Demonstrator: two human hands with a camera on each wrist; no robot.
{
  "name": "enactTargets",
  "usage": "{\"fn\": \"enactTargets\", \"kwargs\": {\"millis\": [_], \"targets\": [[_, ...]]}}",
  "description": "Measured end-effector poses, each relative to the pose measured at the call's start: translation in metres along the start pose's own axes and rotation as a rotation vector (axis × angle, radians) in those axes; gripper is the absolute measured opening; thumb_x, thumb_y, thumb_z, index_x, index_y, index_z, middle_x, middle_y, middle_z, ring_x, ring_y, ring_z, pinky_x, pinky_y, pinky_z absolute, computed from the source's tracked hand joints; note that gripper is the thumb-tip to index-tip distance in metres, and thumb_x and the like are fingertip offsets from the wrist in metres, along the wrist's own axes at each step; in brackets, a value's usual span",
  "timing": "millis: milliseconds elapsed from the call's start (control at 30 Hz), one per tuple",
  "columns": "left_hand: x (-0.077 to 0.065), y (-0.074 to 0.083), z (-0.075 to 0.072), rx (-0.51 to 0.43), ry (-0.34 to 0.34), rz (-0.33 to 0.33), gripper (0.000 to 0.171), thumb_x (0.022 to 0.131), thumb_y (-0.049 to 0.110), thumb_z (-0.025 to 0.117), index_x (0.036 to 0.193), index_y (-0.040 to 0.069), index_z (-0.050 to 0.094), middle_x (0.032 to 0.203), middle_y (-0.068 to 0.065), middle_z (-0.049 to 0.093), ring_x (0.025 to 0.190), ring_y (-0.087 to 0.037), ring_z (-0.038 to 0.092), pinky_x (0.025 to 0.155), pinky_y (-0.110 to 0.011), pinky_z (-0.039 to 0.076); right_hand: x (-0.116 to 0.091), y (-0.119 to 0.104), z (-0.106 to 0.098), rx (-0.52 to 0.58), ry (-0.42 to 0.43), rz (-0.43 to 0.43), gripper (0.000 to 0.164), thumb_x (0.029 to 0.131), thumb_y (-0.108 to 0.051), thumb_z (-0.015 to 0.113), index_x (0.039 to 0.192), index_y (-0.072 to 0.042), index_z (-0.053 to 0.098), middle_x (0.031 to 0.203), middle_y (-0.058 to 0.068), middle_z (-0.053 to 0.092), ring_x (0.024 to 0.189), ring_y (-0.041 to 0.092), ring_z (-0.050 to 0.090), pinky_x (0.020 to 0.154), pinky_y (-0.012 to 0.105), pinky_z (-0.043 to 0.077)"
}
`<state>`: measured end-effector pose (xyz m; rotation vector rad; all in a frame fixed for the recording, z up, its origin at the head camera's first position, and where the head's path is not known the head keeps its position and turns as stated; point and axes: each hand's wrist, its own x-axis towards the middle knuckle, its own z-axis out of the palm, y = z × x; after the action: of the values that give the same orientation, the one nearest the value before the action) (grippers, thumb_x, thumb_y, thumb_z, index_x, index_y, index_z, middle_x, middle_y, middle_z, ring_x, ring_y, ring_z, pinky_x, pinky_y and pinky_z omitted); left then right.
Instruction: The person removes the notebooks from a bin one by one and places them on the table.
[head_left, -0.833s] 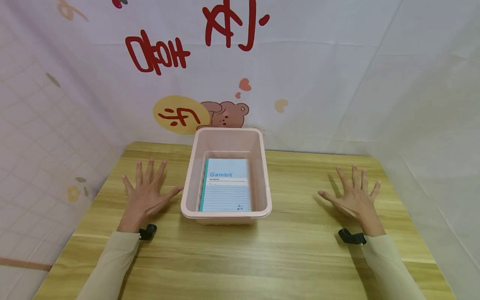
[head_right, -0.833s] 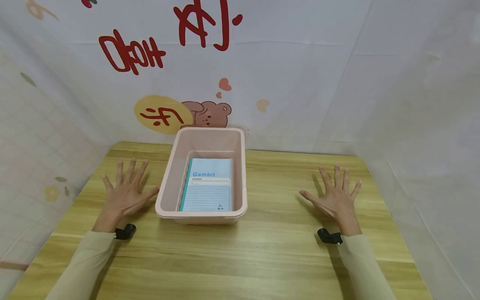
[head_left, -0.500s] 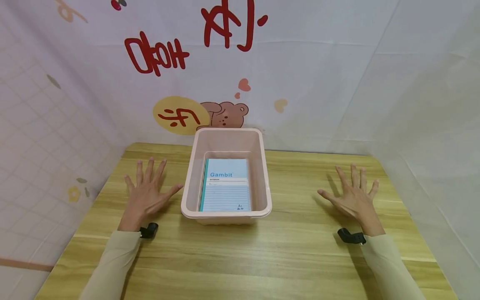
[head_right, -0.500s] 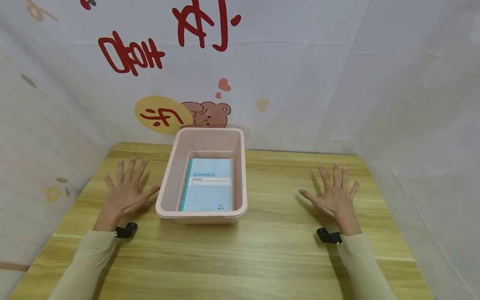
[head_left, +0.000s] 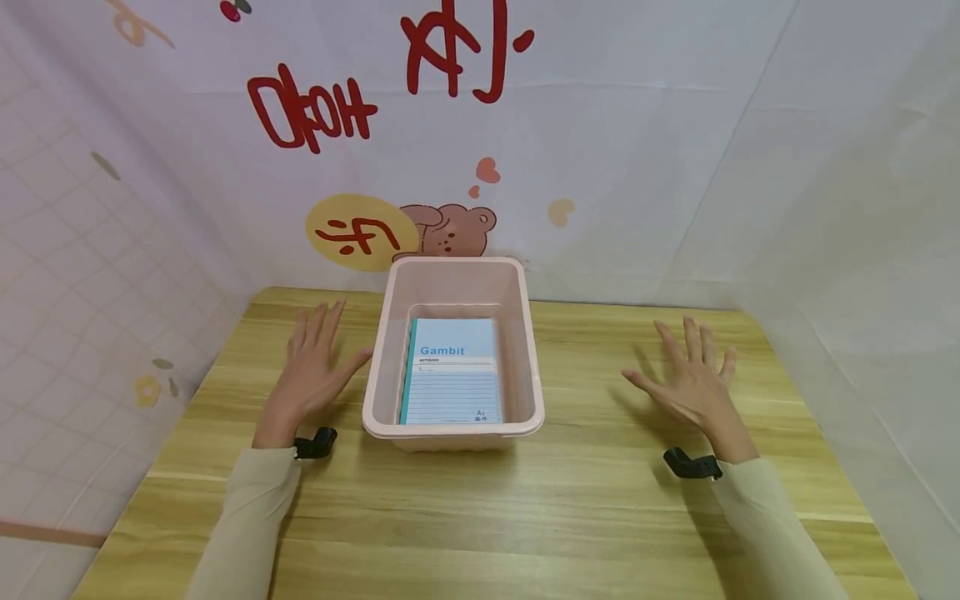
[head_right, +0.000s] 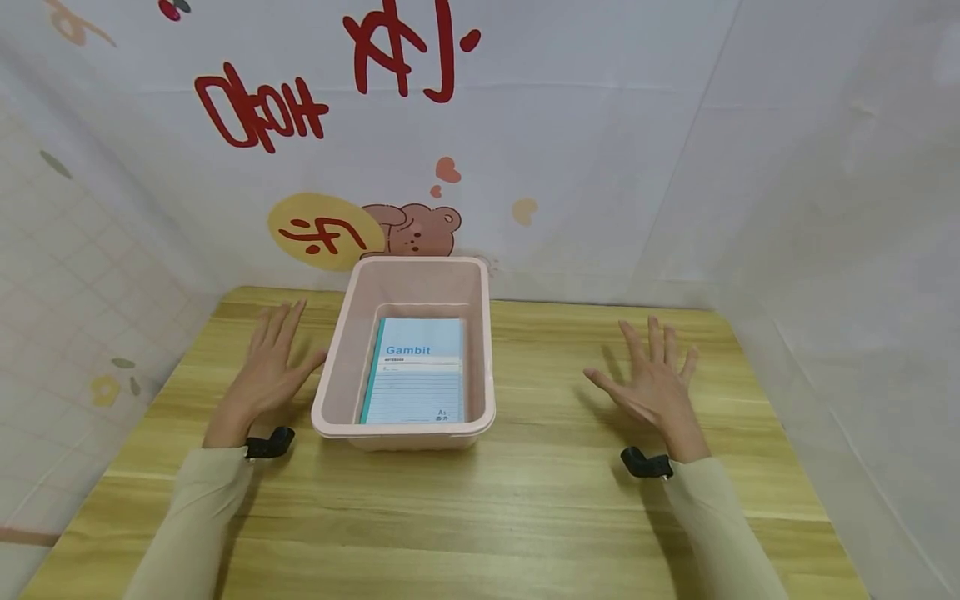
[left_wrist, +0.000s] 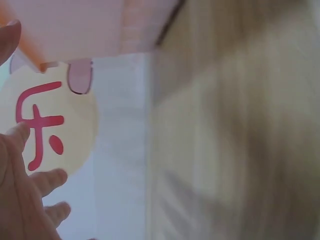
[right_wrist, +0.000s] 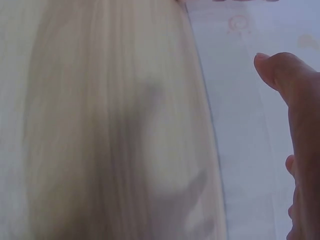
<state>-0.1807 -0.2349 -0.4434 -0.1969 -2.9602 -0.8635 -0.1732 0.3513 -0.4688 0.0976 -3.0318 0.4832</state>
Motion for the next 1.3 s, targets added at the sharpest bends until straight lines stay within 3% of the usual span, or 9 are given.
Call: {"fn": "enactTargets", "kwargs": {"millis": [200, 333, 567, 767, 933, 1000, 1100, 1300], "targets": [[0.012, 0.009, -0.003, -0.132, -0.01, 0.037, 0.089, 0.102, 0.058, 0.053, 0.166, 0.032, -0.003, 0.173, -0.014, 0.001, 0.157, -0.046, -0.01, 0.118, -0.08, 0.006, 0.005, -0.016, -0.003, 0.032, 0.002, -0.028, 0.099, 0.09, -0.072, 0.059, 0.166, -0.032, 0.011, 0.173, 0.011, -0.014, 0.158, 0.044, -0.011, 0.111, 0.084, -0.009], [0.019, 0.014, -0.006, -0.272, -0.027, 0.051, 0.086, 0.103, 0.054, 0.052, 0.165, 0.033, -0.004, 0.174, -0.011, 0.001, 0.158, -0.046, -0.004, 0.118, -0.081, 0.005, 0.008, -0.026, -0.008, 0.028, -0.004, -0.045, 0.098, 0.091, -0.072, 0.059, 0.166, -0.033, 0.01, 0.173, 0.008, -0.016, 0.159, 0.043, -0.009, 0.112, 0.083, -0.007], [0.024, 0.024, -0.012, -0.517, -0.085, 0.035, 0.078, 0.105, 0.049, 0.051, 0.165, 0.04, 0.001, 0.171, -0.013, 0.018, 0.158, -0.039, 0.016, 0.117, -0.079, 0.02, 0.011, -0.045, -0.016, 0.033, -0.008, -0.09, 0.099, 0.091, -0.07, 0.06, 0.166, -0.034, 0.008, 0.173, 0.009, -0.013, 0.158, 0.045, -0.006, 0.115, 0.08, -0.005], [0.025, 0.029, -0.011, -0.761, -0.13, 0.02, 0.075, 0.106, 0.039, 0.054, 0.166, 0.034, 0.009, 0.167, -0.015, 0.03, 0.151, -0.037, 0.034, 0.117, -0.064, 0.037, 0.016, -0.065, -0.021, 0.069, -0.007, -0.124, 0.097, 0.091, -0.069, 0.061, 0.166, -0.036, 0.009, 0.173, 0.007, -0.011, 0.158, 0.045, -0.004, 0.117, 0.078, -0.005], [0.024, 0.031, -0.01, -0.865, -0.131, -0.016, 0.073, 0.105, 0.035, 0.058, 0.166, 0.029, 0.018, 0.163, -0.015, 0.037, 0.14, -0.026, 0.049, 0.105, -0.038, 0.055, 0.019, -0.082, -0.027, 0.075, -0.003, -0.156, 0.095, 0.092, -0.068, 0.061, 0.166, -0.036, 0.01, 0.174, 0.006, -0.01, 0.158, 0.045, -0.002, 0.118, 0.078, -0.002], [0.024, 0.031, -0.009, -0.891, -0.125, -0.019, 0.07, 0.105, 0.033, 0.059, 0.165, 0.026, 0.023, 0.161, -0.016, 0.04, 0.133, -0.019, 0.054, 0.099, -0.03, 0.058, 0.021, -0.087, -0.03, 0.068, 0.001, -0.161, 0.095, 0.091, -0.068, 0.061, 0.166, -0.036, 0.011, 0.174, 0.005, -0.01, 0.158, 0.044, -0.001, 0.118, 0.077, -0.001], [0.023, 0.031, -0.007, -0.935, -0.115, -0.036, 0.067, 0.104, 0.032, 0.061, 0.163, 0.023, 0.031, 0.158, -0.018, 0.043, 0.123, -0.011, 0.059, 0.096, -0.029, 0.059, 0.024, -0.096, -0.035, 0.069, 0.0, -0.176, 0.093, 0.092, -0.067, 0.061, 0.165, -0.037, 0.012, 0.174, 0.004, -0.01, 0.159, 0.042, -0.002, 0.119, 0.076, 0.001], [0.021, 0.033, -0.008, -1.019, -0.105, -0.083, 0.065, 0.102, 0.028, 0.065, 0.16, 0.017, 0.037, 0.152, -0.017, 0.048, 0.113, -0.008, 0.064, 0.09, -0.024, 0.06, 0.031, -0.116, -0.042, 0.08, -0.006, -0.228, 0.091, 0.093, -0.067, 0.06, 0.165, -0.038, 0.012, 0.174, 0.005, -0.008, 0.16, 0.039, -0.002, 0.119, 0.074, 0.004]]}}
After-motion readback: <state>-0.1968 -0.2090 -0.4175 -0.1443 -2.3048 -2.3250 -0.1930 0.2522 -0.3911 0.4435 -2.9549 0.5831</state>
